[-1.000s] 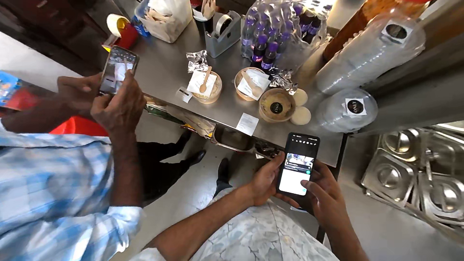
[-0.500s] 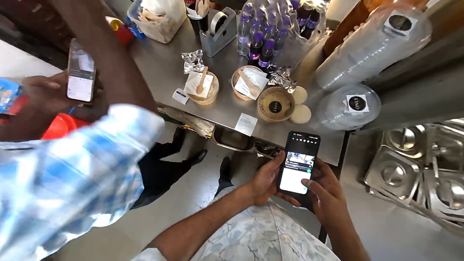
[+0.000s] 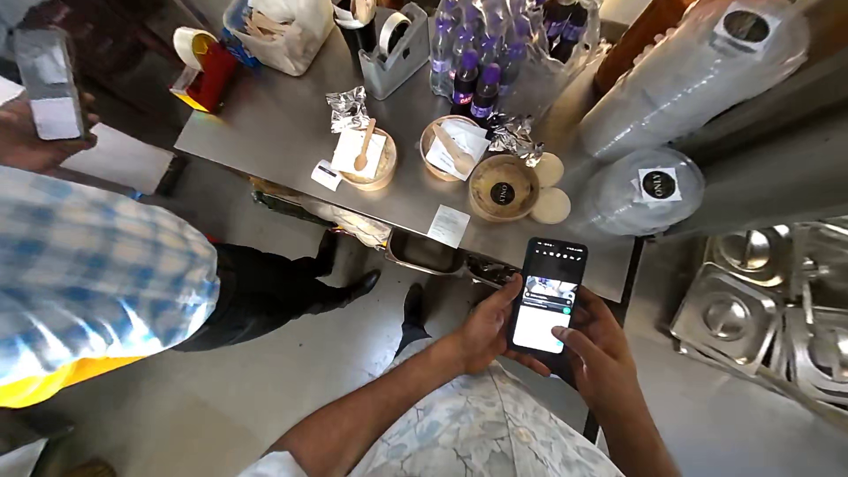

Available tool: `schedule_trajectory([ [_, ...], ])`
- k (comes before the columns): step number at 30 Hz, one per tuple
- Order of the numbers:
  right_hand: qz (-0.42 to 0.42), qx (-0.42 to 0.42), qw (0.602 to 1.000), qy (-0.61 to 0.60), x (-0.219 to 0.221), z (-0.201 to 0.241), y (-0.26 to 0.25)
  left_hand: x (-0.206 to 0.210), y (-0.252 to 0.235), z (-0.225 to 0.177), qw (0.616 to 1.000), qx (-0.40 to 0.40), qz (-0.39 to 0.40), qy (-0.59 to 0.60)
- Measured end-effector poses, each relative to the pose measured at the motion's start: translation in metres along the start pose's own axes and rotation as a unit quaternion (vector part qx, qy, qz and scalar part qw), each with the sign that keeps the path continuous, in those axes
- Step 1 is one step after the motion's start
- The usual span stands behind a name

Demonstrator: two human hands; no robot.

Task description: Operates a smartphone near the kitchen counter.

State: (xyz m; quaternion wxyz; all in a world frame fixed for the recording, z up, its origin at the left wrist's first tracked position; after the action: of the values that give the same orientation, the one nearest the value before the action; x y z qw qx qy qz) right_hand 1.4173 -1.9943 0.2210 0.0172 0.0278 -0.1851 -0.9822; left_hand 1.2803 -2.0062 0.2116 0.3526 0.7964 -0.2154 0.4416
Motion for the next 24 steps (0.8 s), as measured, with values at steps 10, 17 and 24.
schedule_trajectory([
  [10, 0.002, -0.001, 1.0, 0.008, -0.007, 0.0, -0.004, 0.003, -0.006, 0.0, 1.0, 0.003, 0.001, -0.009],
  [17, 0.001, 0.011, 1.0, 0.006, -0.011, -0.006, -0.004, 0.002, -0.011, 0.005, 1.0, -0.004, -0.002, 0.003],
  [24, -0.012, 0.032, 0.999, 0.004, -0.02, -0.018, -0.003, -0.003, -0.016, 0.018, 1.0, -0.015, -0.022, 0.004],
])
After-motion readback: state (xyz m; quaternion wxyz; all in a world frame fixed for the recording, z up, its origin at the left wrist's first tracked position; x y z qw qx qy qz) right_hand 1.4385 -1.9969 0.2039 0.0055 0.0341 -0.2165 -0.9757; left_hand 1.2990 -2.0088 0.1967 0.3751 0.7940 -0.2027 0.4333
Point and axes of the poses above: each hand's wrist, its own y-axis away from the middle knuckle, its own x-axis out of the palm, z = x × y, the point moved 8 cm from there along -y, towards the middle knuckle, and after that the axes turned 3 degrees about y, right-handed, at the moved point
